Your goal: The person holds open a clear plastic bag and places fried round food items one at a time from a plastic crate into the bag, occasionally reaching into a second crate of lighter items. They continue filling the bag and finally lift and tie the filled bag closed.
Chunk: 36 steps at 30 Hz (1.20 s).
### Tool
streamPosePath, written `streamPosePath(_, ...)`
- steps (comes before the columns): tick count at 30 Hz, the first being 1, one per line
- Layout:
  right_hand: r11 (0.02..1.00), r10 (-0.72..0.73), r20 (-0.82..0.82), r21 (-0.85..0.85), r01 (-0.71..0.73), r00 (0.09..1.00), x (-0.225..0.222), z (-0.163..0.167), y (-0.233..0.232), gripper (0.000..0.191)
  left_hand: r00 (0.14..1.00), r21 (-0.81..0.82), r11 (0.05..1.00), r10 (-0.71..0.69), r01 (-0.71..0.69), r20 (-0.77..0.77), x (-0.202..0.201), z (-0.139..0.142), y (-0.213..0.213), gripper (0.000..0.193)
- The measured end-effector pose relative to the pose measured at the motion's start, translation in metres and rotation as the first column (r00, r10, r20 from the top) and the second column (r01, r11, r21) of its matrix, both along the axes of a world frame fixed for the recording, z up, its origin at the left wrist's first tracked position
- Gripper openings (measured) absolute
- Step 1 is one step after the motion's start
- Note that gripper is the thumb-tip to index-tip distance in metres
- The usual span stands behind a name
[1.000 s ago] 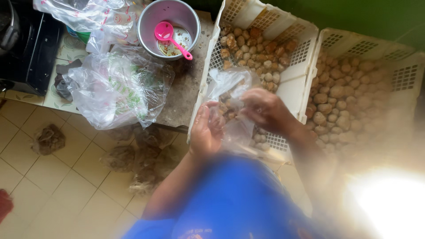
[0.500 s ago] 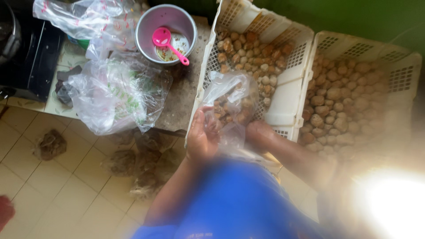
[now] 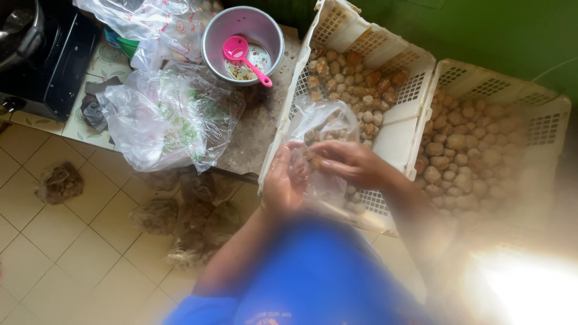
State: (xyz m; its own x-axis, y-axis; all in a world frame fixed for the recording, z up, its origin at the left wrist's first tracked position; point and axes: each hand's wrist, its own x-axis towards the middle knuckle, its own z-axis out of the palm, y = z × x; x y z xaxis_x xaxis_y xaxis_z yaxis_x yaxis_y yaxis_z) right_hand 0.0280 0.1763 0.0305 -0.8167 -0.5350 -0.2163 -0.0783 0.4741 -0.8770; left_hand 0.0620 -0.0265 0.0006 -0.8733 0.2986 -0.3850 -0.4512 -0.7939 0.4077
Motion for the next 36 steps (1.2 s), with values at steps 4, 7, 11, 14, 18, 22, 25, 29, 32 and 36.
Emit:
streamPosePath(4,0.971,-0.206,-0.123,0.100,0.219,0.971,-0.006,-0.021,-0.011,0.037,0.998,0.030,1.000,0.004,-0.002,-0.068,0.000,-0.005,-0.001,0.026)
streamPosePath(7,0.907,-0.398,-0.240,0.044,0.419,0.885,0.005,-0.024,0.016,0.030,1.000,-0.012,1.000,-0.006,0.006,-0.014,0.001,-0.014,-0.003,0.029)
streamPosePath(11,0.858,-0.317,0.015,0.432,0.279,0.948,0.027,-0.025,0.042,0.023,0.999,0.028,0.999,0.018,-0.017,-0.042,0.002,-0.029,-0.001,0.026)
streamPosePath(14,0.902,-0.258,0.414,0.428,0.063,0.873,0.039,-0.041,0.031,0.031,0.992,0.056,0.998,0.024,-0.018,-0.125,0.002,-0.031,-0.001,0.026)
streamPosePath(18,0.891,0.007,0.174,0.446,-0.085,0.985,0.044,-0.080,0.002,0.043,0.992,0.070,0.998,0.013,-0.004,-0.128,0.002,-0.015,-0.001,0.030)
streamPosePath(22,0.940,0.198,-0.179,0.313,-0.135,0.964,0.040,-0.102,-0.012,0.040,0.998,0.018,1.000,0.024,-0.025,0.064,0.001,0.006,0.001,0.032)
streamPosePath(25,0.915,0.089,0.026,0.392,-0.092,0.996,0.037,-0.085,-0.007,0.038,0.999,0.013,1.000,-0.013,0.013,0.030,0.002,0.010,0.001,0.030)
streamPosePath(29,0.863,-0.178,0.426,0.500,-0.067,0.887,0.041,-0.024,0.021,0.033,0.967,0.084,0.996,-0.013,0.035,-0.255,0.004,-0.002,-0.005,0.028)
streamPosePath(32,0.933,0.088,0.208,0.325,-0.153,0.974,0.049,0.021,0.048,0.029,0.981,-0.040,0.998,-0.063,0.056,-0.183,0.003,-0.012,-0.005,0.035)
streamPosePath(36,0.996,0.068,0.204,-0.070,-0.055,0.977,0.039,0.028,0.040,0.026,0.987,-0.044,0.998,-0.053,0.047,-0.152,-0.002,-0.015,0.003,0.033)
